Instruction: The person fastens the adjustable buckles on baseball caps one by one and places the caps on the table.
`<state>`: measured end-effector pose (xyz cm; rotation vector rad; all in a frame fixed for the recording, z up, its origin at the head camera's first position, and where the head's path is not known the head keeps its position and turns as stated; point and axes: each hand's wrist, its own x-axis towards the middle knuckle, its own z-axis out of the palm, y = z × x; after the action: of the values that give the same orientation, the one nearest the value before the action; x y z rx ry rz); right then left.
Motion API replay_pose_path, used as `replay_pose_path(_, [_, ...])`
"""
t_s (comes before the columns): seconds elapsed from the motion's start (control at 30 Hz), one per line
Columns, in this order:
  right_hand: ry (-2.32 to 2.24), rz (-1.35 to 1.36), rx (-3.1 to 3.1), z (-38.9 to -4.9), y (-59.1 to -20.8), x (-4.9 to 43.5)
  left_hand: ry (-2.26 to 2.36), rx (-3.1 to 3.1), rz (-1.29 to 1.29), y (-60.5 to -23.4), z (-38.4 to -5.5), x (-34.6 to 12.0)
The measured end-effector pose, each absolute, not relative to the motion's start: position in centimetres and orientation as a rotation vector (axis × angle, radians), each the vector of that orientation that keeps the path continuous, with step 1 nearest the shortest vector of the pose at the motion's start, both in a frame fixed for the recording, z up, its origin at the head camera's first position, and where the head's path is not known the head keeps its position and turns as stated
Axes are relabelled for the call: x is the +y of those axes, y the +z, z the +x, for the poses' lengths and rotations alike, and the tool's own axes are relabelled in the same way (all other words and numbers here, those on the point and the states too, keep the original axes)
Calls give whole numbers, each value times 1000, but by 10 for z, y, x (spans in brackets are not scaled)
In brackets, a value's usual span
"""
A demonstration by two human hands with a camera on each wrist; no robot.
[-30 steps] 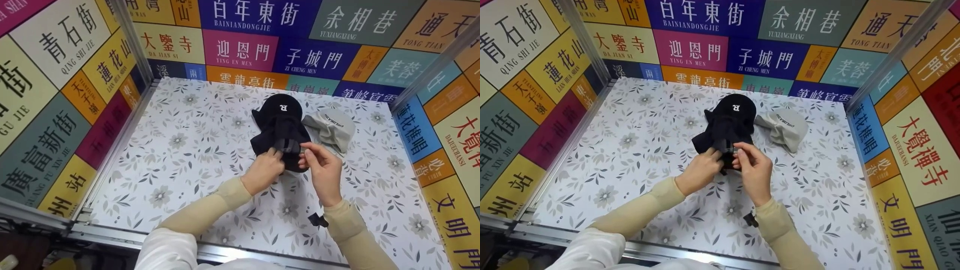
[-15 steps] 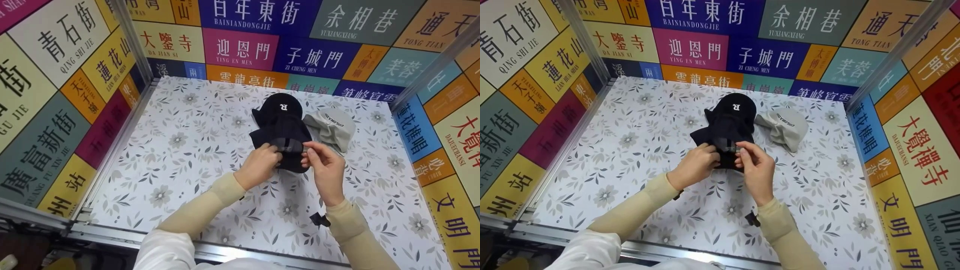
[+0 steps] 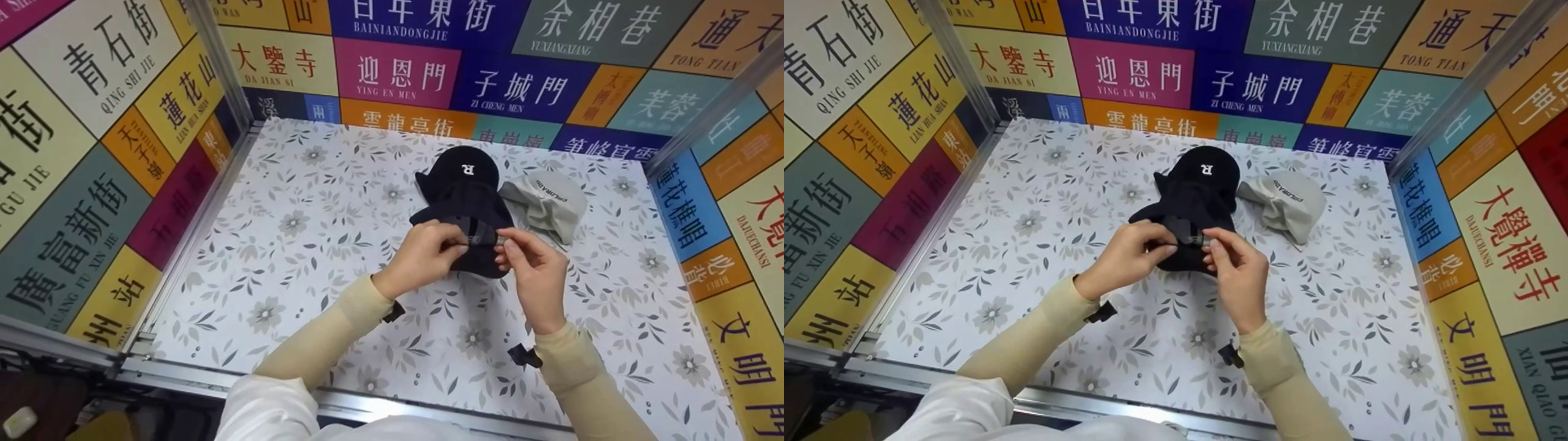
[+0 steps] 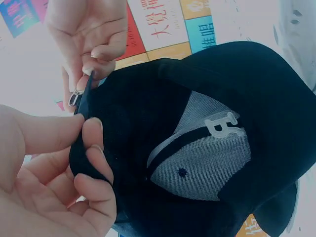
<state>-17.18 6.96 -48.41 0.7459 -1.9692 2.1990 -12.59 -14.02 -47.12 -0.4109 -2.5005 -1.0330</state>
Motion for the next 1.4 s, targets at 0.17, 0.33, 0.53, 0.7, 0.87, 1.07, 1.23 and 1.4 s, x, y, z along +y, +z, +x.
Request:
replay_pose_path(0.17, [2206, 730, -1950, -178, -492, 72, -1113, -2477, -343, -468, -124, -143])
replay_pose_path(0.33, [2187, 743, -1965, -176, -493, 73, -1183, -2453, -318, -467, -125, -144])
replay_pose_path(0.53, [2165, 757, -2011, -173, -493, 72, -1175, -2433, -293, -468, -125, -143])
replay_pose_path(0.7, [2179, 759, -2001, -168, -486, 69, -1122, -2446, -289, -468, -125, -142])
replay_pose_path(0.87, [2199, 774, -1985, -159, -475, 65, -1099, -2455, -291, -469, -125, -141])
replay_pose_path(1.07, [2196, 784, -1991, -158, -472, 64, -1111, -2454, -305, -469, -126, -142])
replay_pose_path(1.23, [2186, 803, -2010, -160, -474, 64, -1124, -2467, -331, -469, -125, -144])
replay_pose_path(1.4, [2180, 805, -2025, -161, -476, 63, -1152, -2451, -356, -470, -125, -145])
